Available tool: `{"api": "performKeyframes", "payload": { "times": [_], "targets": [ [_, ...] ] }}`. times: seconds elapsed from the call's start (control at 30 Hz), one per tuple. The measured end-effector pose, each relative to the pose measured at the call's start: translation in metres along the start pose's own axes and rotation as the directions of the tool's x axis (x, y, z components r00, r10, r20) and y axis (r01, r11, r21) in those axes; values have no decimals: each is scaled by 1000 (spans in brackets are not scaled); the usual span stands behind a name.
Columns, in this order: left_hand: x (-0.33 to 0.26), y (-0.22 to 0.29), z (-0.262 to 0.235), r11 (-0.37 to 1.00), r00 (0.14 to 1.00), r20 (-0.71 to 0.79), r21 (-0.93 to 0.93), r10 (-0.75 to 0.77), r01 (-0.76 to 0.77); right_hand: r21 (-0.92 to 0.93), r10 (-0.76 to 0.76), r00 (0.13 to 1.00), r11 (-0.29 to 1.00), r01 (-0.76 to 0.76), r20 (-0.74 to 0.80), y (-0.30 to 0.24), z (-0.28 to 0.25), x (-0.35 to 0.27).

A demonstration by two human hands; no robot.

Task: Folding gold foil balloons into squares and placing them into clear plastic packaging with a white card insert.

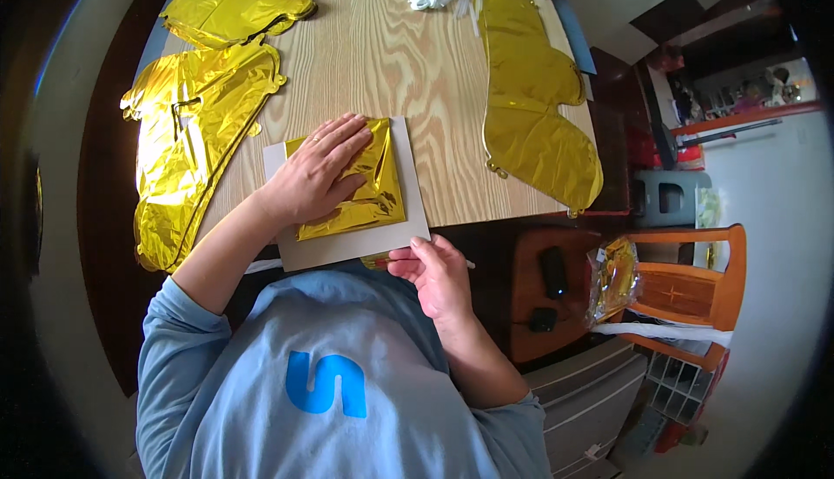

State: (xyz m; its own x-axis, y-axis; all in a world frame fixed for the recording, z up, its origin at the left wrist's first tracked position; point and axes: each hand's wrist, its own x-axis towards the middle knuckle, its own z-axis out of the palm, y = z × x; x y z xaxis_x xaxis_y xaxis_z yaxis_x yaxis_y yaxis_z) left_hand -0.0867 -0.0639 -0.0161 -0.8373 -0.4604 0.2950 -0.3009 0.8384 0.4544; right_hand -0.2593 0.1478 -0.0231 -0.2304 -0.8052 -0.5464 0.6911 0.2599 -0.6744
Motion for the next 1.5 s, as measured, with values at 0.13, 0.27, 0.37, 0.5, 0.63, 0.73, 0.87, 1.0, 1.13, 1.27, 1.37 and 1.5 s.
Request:
{"api": "performKeyframes", "payload": {
  "times": [0.13, 0.27, 0.37, 0.5, 0.63, 0.73, 0.87, 1.0, 1.13, 1.27, 1.37, 1.5],
  "targets": [
    [-1, -2, 0, 999, 1000, -20, -49, -4, 3, -82, 26, 999, 996, -28, -26, 1, 7, 5],
    [-1, -1, -1, 998, 999, -49, -58, 4, -7, -105, -1, 996, 994, -8, -88, 1, 17, 12],
    [1, 0, -8, 985, 997, -53, -167, -61, 51, -128, -52, 992, 991, 36, -118, 9, 15, 15],
    [11, -7, -26, 962, 977, -47, -194, -207, 194, -162, -132, 985, 980, 113, -110, 12, 21, 11],
    [28, -8, -55, 885, 888, 140, -107, -438, 453, -161, -176, 982, 973, 162, -72, 13, 22, 7],
    [39, -15, -73, 823, 809, 329, -138, -486, 551, -128, -193, 980, 974, 186, -40, 11, 21, 6],
    [43, -35, -82, 730, 747, 454, -260, -485, 632, -116, -213, 977, 971, 211, -10, 8, 20, 7],
    [42, -39, -86, 673, 708, 524, -304, -473, 674, -101, -174, 984, 980, 171, -22, 2, 23, 4],
    [39, -43, -82, 630, 711, 514, -362, -479, 687, -188, -172, 985, 968, 164, -25, -8, 14, -2],
    [38, -50, -87, 656, 716, 562, -361, -415, 663, -349, -228, 972, 916, 197, -52, -27, -9, -16],
    [31, -58, -88, 653, 738, 553, -401, -387, 643, -457, -335, 936, 853, 251, -111, -60, -33, -30],
    [29, -57, -90, 662, 749, 571, -422, -335, 619, -488, -579, 797, 753, 442, -172, -111, -57, -39]
  ]
}}
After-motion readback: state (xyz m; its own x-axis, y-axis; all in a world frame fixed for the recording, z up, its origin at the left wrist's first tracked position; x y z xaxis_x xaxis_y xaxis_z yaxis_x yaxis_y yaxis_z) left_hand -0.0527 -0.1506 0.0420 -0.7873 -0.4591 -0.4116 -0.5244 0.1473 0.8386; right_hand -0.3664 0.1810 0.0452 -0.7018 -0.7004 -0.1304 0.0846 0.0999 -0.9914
